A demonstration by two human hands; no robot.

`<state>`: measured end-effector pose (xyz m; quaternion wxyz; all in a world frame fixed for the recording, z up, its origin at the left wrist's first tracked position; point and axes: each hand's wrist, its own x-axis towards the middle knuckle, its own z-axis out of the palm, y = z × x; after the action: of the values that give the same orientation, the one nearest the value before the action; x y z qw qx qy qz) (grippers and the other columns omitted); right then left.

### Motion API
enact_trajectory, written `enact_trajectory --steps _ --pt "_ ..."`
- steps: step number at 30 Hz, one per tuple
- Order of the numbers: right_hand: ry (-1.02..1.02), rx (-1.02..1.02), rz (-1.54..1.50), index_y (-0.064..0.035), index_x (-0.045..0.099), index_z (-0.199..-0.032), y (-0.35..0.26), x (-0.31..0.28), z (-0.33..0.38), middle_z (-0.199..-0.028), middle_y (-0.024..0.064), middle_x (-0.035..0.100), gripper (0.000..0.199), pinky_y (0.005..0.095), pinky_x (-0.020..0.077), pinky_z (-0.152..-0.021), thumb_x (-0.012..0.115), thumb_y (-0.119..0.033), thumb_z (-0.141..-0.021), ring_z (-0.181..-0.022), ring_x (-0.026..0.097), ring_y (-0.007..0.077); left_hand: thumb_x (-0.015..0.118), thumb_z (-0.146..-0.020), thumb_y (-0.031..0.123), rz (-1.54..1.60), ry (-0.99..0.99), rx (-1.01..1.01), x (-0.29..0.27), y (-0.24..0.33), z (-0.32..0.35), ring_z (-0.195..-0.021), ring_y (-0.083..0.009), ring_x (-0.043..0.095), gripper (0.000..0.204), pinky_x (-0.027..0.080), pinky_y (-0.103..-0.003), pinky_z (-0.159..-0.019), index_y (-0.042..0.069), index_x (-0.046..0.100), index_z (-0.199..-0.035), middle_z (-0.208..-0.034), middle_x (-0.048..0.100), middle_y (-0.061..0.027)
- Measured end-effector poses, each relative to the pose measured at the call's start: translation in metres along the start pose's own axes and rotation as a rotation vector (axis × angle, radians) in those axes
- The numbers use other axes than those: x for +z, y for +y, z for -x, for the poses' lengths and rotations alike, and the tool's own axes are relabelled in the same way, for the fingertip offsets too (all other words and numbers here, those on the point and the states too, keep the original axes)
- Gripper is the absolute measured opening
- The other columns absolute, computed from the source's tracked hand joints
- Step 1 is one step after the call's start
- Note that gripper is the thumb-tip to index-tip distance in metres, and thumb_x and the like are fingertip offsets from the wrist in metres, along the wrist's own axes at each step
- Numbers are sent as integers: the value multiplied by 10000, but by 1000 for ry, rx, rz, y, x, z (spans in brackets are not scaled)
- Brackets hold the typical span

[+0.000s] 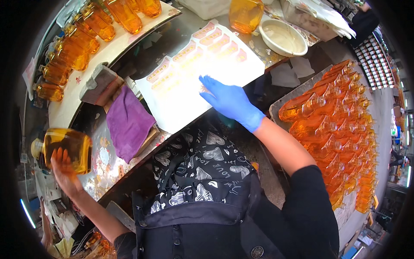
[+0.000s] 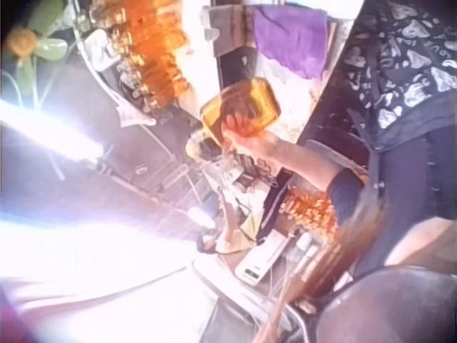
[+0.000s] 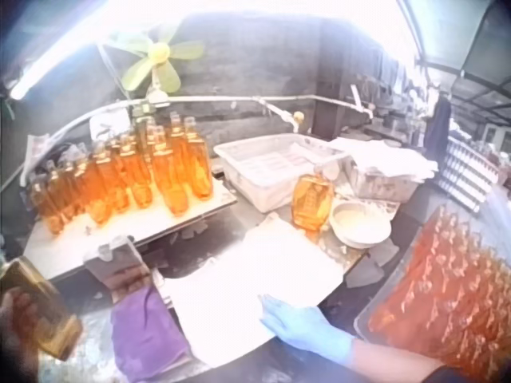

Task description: The person applies adhesive labels to the sides of amber-colored plastic bottles filled with liquid. They pick up a bottle, peel a label from a sheet, and smooth it onto the bottle surface using a green tool. The labeled bottles are then placed on a nearby tray.

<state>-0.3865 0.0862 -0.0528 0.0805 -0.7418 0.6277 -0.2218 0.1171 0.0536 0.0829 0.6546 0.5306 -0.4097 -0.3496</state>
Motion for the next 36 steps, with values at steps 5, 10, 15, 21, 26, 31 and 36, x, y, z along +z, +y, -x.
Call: enact_trajectory --steps 5,10,15,21,26,31,36 --pt "-84 -26 73 -148 563 -1295 -2 4 2 -1306 87 566 413 353 538 -820 522 -351 -937 -983 654 269 515 -983 328 35 -190 -155 57 -24 1 -1032 -206 590 431 433 -333 -888 16 513 -1281 -1205 604 -136" --pt "-132 -29 -43 -181 548 -1319 4 -19 22 -1331 60 551 522 338 540 -836 641 -395 -853 -1023 645 246 550 -970 312 70 -285 -240 83 -46 -2 -954 -194 615 392 463 -320 -834 33 532 -1245 -1133 630 -119" --pt "-65 -152 -47 -189 561 -1307 18 -22 24 -1330 56 552 533 326 557 -783 699 -308 -806 -937 673 243 581 -952 323 70 -337 -329 109 -54 -5 -921 -182 625 390 478 -305 -793 45 544 -1223 -1067 638 -96" --pt "105 -189 43 -164 673 -1154 6 8 34 -1194 37 646 345 295 537 -607 673 -164 -808 -718 687 211 600 -935 334 50 -381 -401 121 -76 -6 -864 -161 612 371 477 -283 -750 51 559 -1171 -1040 636 -96" --pt "187 -114 -373 -66 705 -1038 13 7 39 -1022 105 709 202 245 533 -673 640 -46 -848 -786 698 175 600 -932 335 126 -396 -444 126 -97 -15 -886 -177 618 390 476 -286 -745 36 551 -1177 -1032 640 -101" --pt "8 309 -698 -54 613 -1219 -5 -33 14 -1137 137 663 403 259 511 -813 700 -142 -836 -958 674 172 592 -936 338 225 -367 -512 123 -116 -16 -912 -193 623 397 479 -297 -766 27 545 -1180 -1053 642 -115" --pt "-130 -5 31 -148 499 -1358 -3 -23 27 -1336 109 532 630 344 549 -733 732 -186 -773 -903 662 301 616 -915 379 166 -367 -510 119 -113 -13 -925 -201 622 447 469 -294 -783 36 544 -1192 -1082 641 -136"
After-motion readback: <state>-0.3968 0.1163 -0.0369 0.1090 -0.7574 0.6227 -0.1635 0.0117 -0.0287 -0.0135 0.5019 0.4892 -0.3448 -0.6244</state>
